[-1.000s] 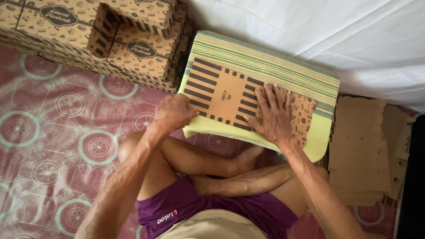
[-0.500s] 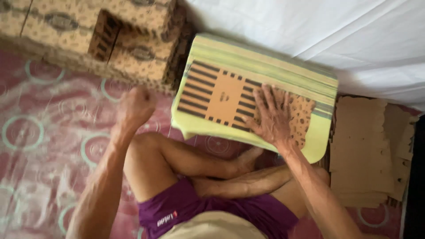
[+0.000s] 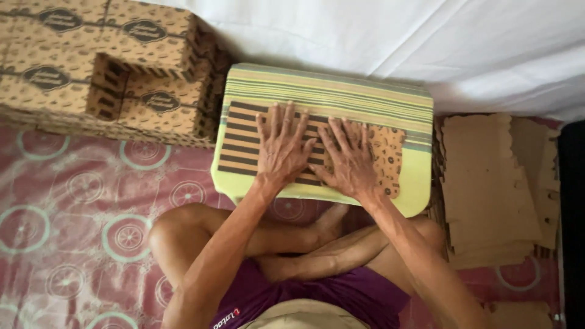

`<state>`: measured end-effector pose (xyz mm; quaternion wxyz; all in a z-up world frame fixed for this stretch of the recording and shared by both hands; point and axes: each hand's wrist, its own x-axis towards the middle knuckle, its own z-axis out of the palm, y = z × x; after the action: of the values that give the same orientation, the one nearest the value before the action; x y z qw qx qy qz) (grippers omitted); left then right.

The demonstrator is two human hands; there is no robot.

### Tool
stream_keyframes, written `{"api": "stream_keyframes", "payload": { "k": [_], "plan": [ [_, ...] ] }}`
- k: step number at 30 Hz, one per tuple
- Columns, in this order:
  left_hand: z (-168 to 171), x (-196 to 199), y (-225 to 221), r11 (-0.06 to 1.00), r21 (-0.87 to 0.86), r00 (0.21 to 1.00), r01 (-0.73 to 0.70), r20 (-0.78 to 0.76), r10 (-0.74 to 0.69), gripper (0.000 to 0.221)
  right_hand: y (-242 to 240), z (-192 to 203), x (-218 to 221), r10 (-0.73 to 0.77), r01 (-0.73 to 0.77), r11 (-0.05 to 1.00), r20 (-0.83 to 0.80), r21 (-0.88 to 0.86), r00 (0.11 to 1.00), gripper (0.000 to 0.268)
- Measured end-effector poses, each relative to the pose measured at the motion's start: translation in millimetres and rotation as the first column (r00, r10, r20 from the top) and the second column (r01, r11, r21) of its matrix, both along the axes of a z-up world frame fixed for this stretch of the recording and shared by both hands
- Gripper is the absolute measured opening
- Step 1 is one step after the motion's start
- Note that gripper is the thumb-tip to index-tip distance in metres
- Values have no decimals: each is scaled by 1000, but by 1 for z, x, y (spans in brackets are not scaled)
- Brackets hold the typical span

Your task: Assembling small cardboard boxes from flat sheets by folding and tucking flaps.

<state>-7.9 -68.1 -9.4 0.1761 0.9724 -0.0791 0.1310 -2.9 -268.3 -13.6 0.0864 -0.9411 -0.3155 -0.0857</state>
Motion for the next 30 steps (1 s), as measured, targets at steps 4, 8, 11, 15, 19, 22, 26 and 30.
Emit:
{"api": "stream_keyframes", "payload": {
  "k": [4, 8, 11, 15, 19, 22, 26, 30],
  "plan": [
    [6, 1, -2, 1000, 29, 999, -11, -36, 12, 60, 7, 6, -4, -18, 18, 1000, -45, -11, 999, 78],
    [8, 2, 0, 1000, 28, 999, -5, -52, 7, 62, 31, -5, -37, -218, 219, 976, -130, -6, 967, 71],
    [3, 4, 1, 999, 40, 998, 3, -60, 0, 62, 53, -3, -68, -344, 350, 937, -137, 21, 929, 68],
    [14, 4, -1, 997, 72, 993, 12, -116, -4, 63, 49, -8, -84, -369, 387, 915, -147, 118, 918, 56],
    [11, 4, -2, 999, 47, 992, 13, -123, -7, 62, 11, -5, -90, -392, 420, 906, -275, 49, 878, 56],
    [5, 4, -3, 998, 56, 991, 15, -133, -8, 63, -9, 1, -95, -458, 462, 886, -242, -43, 856, 58],
    [2, 5, -2, 998, 54, 999, 14, -43, -12, 62, -32, 10, -100, -553, 560, 827, -256, -52, 793, 60],
    [0, 2, -1, 998, 53, 997, 30, -78, -26, 62, -62, 7, -108, -627, 642, 767, -249, -27, 738, 56]
  ]
}}
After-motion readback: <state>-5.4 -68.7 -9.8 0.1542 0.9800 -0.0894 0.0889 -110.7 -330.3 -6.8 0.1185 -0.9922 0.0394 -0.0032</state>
